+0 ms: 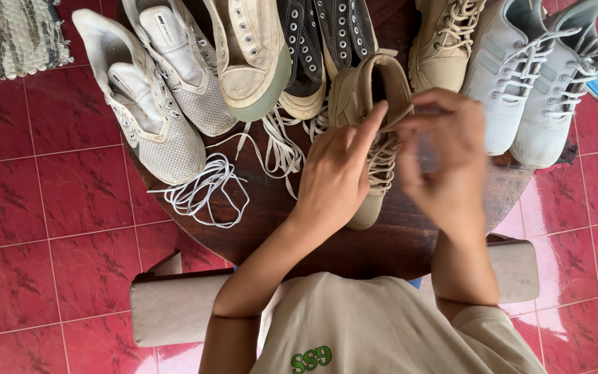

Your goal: The person removes laces from a beige boot and a black sneaker, then re-laces each shoe by threading the laces through the eyelets and tying them. The work is performed on a round wooden table with several other shoes nearby.

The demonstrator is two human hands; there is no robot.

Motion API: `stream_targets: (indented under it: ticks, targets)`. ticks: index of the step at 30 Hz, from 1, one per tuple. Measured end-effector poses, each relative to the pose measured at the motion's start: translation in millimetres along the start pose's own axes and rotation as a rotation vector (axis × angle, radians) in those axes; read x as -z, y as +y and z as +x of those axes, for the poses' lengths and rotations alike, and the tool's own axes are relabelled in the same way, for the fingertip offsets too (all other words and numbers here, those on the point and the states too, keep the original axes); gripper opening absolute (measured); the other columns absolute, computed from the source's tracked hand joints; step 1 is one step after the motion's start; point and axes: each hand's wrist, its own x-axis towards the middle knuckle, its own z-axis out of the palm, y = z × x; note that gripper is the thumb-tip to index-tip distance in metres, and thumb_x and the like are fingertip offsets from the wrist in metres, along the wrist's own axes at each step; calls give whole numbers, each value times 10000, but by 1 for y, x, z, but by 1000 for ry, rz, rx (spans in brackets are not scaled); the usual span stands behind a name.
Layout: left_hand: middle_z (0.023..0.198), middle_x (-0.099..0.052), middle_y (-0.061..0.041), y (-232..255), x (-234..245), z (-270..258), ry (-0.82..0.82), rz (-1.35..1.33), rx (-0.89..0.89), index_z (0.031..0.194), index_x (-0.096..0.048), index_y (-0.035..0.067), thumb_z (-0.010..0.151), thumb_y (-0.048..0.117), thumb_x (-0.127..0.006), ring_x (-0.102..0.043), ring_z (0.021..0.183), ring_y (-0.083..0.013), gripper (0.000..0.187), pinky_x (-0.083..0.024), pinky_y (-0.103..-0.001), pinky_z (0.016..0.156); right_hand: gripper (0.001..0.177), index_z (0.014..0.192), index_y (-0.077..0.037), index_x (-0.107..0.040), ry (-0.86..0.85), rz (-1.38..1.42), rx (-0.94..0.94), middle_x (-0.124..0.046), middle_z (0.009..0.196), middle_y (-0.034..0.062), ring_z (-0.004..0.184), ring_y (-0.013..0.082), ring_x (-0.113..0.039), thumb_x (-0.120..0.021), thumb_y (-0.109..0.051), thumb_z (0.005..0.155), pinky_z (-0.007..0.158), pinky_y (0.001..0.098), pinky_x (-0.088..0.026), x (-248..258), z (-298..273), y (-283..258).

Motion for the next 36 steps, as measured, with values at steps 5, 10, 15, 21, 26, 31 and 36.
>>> stream_targets:
  ticks: [5,10,15,21,26,31,36]
  targets:
    - [1110,-672,-125,-6,3,3,-93,-74,48,1468,-466,83,990,-71,-603,-700,951,-256,520,-567,-439,944,226,1120,5,-515,165,722,-273,-700,967,199,756,276,-694,-395,-181,1164,651,272,-542,31,-5,23]
    - [1062,-647,-106,-3,13,3,-59,-103,28,1429,-498,81,973,-25,-583,-680,928,-286,476,-526,-456,899,343,1221,51,-584,399,907,-144,-709,1013,210,849,280,-664,-362,-209,1199,823,357,-549,40,36,71]
    - [1017,-635,-103,5,15,8,-31,-109,84,1362,-526,101,1073,78,-580,-660,874,-279,295,-524,-447,862,105,1210,20,-584,-48,343,-24,-699,1095,121,978,246,-697,-560,54,1113,861,335,-559,8,74,81]
    - [983,-631,-91,7,15,7,-21,-74,71,1370,-529,89,1080,90,-579,-658,864,-252,294,-536,-430,845,378,1184,43,-666,-359,-65,78,-685,1317,215,1012,336,-710,-634,90,811,837,418,-585,-3,40,69]
    - [1143,-623,-145,14,17,13,1,18,34,1450,-512,62,1063,61,-605,-655,993,-252,398,-558,-396,878,187,1195,24,-652,-276,123,-226,-724,1100,171,899,282,-725,-631,13,1010,769,393,-556,2,21,55]
    - [1319,-609,-176,40,11,17,43,-37,-242,1420,-452,1,994,140,-642,-617,1200,-318,486,-495,-465,1056,74,1106,29,-642,-187,226,-136,-689,1047,156,800,264,-714,-619,15,1037,665,324,-563,34,-26,43]
    - [1211,-654,-158,58,-4,3,-63,143,-299,1427,-532,-63,1047,161,-666,-619,1217,-316,461,-490,-503,1134,129,1100,45,-668,-162,122,-178,-695,961,150,745,288,-679,-666,25,972,649,378,-518,43,-48,31]
